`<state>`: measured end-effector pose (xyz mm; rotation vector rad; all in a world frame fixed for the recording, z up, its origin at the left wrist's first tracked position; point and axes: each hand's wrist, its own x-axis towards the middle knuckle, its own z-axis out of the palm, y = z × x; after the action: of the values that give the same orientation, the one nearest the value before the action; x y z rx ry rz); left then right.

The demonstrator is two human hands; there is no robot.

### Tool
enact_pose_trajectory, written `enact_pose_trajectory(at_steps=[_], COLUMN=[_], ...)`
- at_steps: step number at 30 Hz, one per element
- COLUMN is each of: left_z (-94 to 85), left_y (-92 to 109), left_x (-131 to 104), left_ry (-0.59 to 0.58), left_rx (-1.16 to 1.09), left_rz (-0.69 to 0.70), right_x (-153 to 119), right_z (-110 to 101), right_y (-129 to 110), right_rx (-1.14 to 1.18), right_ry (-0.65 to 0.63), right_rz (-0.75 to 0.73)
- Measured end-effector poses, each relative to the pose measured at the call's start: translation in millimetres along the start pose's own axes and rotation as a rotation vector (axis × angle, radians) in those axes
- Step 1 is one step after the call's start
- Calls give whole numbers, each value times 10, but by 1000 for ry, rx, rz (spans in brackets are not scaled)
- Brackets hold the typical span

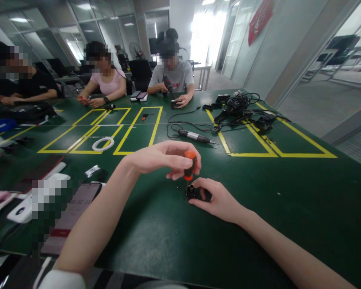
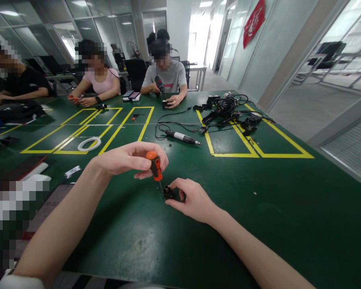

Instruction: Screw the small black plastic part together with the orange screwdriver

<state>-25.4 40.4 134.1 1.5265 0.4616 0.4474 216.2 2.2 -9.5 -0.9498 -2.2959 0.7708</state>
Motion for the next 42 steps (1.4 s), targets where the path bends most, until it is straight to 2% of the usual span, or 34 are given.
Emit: enact_pose_trajectory(at_steps=[4,8,12,17,22,28,37,42], left_z=[-28,-54,-60,-42,-19,-35,-3,-21], left_y=[-23,-53,-82,-91,-57,-64,-9,-15], left_x=[10,42,70,73,58,67,33,35], left_ry=[-55,-47,-27,7,41,-31,94,32], left_rx=[-117,-195,-211,-141,-67,-116,25,11], left_rz=[-16,-57,-18,19,-6,-41,-15,-27], right_x=[-8,7,29,26,25,28,29,29], right_z=[12,3,-12,-26,-37,-37,-60,-62], right_y=[15,-18,-43,-36,-32,-31,-59,-61], right_rx=[-12,-67,-133,-133,-163,-190,-205,-199], right_ry=[24,64,108,91,97,118,97,110], right_rz=[-30,-83,-101,-65,-139,-158,-134,-148])
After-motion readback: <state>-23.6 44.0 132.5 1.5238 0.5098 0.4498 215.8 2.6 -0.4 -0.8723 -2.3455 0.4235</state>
